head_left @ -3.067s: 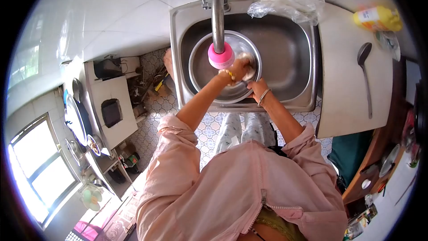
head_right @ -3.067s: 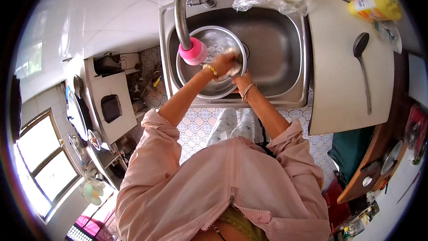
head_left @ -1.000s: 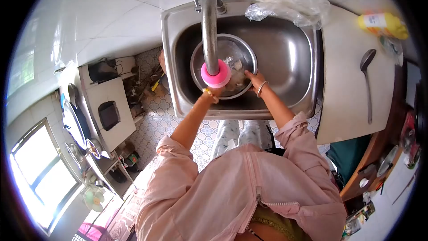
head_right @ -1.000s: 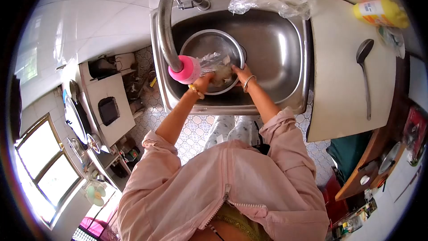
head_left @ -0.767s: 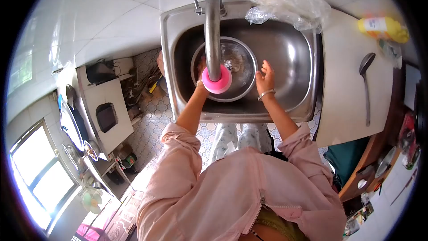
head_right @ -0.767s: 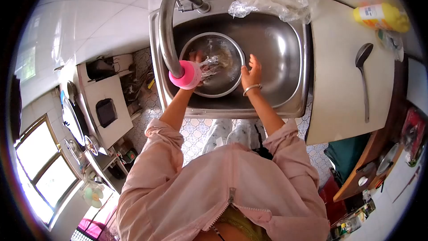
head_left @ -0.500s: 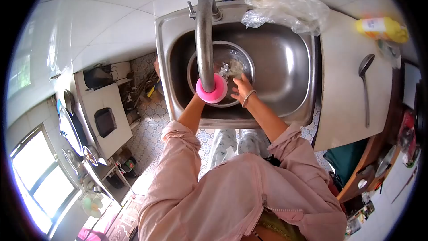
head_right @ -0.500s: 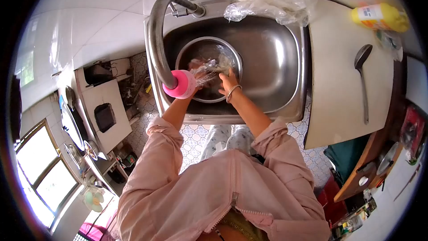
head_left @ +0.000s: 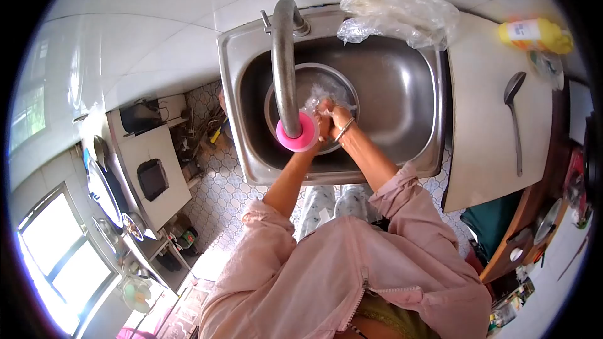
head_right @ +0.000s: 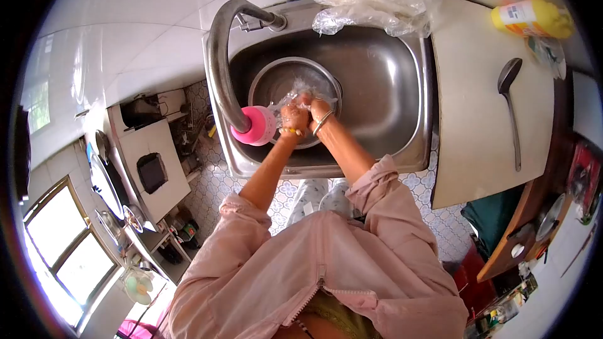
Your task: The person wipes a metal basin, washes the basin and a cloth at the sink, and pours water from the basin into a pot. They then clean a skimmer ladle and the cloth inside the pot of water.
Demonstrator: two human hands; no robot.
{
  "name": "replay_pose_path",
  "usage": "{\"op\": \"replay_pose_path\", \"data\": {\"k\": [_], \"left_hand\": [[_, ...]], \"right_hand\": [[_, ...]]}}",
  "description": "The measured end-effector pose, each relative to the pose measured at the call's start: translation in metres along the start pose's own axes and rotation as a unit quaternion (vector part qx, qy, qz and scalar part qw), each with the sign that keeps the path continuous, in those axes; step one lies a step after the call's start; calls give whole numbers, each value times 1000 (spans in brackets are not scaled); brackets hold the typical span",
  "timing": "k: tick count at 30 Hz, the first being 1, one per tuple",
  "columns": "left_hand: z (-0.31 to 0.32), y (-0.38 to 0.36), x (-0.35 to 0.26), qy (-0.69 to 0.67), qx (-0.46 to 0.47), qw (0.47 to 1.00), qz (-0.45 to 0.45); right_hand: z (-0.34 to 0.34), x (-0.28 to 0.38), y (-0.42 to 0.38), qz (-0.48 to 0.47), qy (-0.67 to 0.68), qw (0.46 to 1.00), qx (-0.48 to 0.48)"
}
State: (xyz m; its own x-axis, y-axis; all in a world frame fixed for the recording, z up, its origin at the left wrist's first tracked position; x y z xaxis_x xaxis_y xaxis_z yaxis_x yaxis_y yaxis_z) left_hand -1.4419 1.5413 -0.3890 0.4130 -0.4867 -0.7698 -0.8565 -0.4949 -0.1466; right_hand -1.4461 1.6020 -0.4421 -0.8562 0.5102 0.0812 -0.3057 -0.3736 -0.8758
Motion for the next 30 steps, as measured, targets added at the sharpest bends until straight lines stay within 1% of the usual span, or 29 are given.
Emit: {"op": "replay_pose_path", "data": {"k": [1,2,3,4,5,6,7,8,9,10,11,12,13,15,17,18,20,21,22,23,24,25,26,28,29,30], "left_hand": [[-9,7,1,-64,-18,996,-51],[-18,13,1,-127,-40,986,-98],[0,32,34,-279,-34,948,-148],[-4,38,41,-196,-43,979,-32],[-8,41,48,-93,-76,989,88],[-13,41,55,1,-127,973,193],[-12,56,80,-29,-147,986,71],[-10,56,98,-74,-145,987,8],[-9,46,109,-157,-109,980,-63],[-7,33,117,-220,-72,966,-117],[-5,22,123,-272,-45,947,-163],[-4,13,127,-300,-29,935,-188],[-3,5,131,-318,-15,925,-207],[-5,0,136,-338,3,912,-231],[-5,1,133,-319,14,921,-225],[-1,2,132,-289,16,935,-207],[10,5,120,-144,15,983,-113],[19,3,111,-49,17,997,-58],[23,-1,93,2,25,999,-31],[24,-6,65,36,32,999,-17],[19,-10,35,36,36,999,-15],[4,-20,3,5,71,994,-77],[-13,-23,-45,-41,89,994,-48],[-7,-31,-47,-54,88,994,-44],[-9,-26,-50,-83,38,996,-22],[-11,-17,-53,-113,-12,994,1]], "right_hand": [[15,1,-4,-29,-12,999,14],[18,2,-14,-28,-11,999,14],[19,4,-26,-51,-52,997,13],[18,8,-33,-74,-93,993,13],[-1,5,-11,-89,-135,987,-9],[-3,7,-15,-86,-133,987,-9],[-8,14,-23,-92,-145,984,-46],[-12,24,-30,-99,-157,979,-84],[-15,31,-35,-104,-167,976,-89],[-18,31,-36,-106,-166,976,-91],[-22,30,-38,-104,-184,971,-114],[-28,27,-37,-101,-201,965,-136],[-28,21,-33,-95,-211,967,-108],[-30,14,-27,-90,-232,962,-111],[-29,5,-25,-80,-260,955,-115],[-25,1,-23,-81,-258,956,-115],[-24,-14,-18,-5,-208,965,-159],[-21,-19,-12,34,-143,979,-143],[-26,-18,0,34,-142,979,-143],[-22,-18,16,57,-49,995,-59],[-15,-14,21,79,45,995,27],[-1,4,3,11,26,994,110],[-5,7,4,40,-22,997,70],[-8,-3,16,81,-46,988,121],[-17,-16,34,81,-47,988,122],[-30,-29,64,1,-73,981,182]]}}
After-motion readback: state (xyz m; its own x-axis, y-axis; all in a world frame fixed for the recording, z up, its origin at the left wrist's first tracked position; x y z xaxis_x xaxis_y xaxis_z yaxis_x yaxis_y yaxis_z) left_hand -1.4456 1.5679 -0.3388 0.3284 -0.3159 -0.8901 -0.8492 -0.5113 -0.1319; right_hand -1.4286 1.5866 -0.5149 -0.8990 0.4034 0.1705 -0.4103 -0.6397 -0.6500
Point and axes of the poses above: each hand's wrist, its own y-axis towards the middle knuckle, its own z-axis out of the palm, x = y × z, the point moved 7 cm from there along y, towards the middle knuckle, and after that the axes turned 11 degrees about -x, right-handed, at the moved point
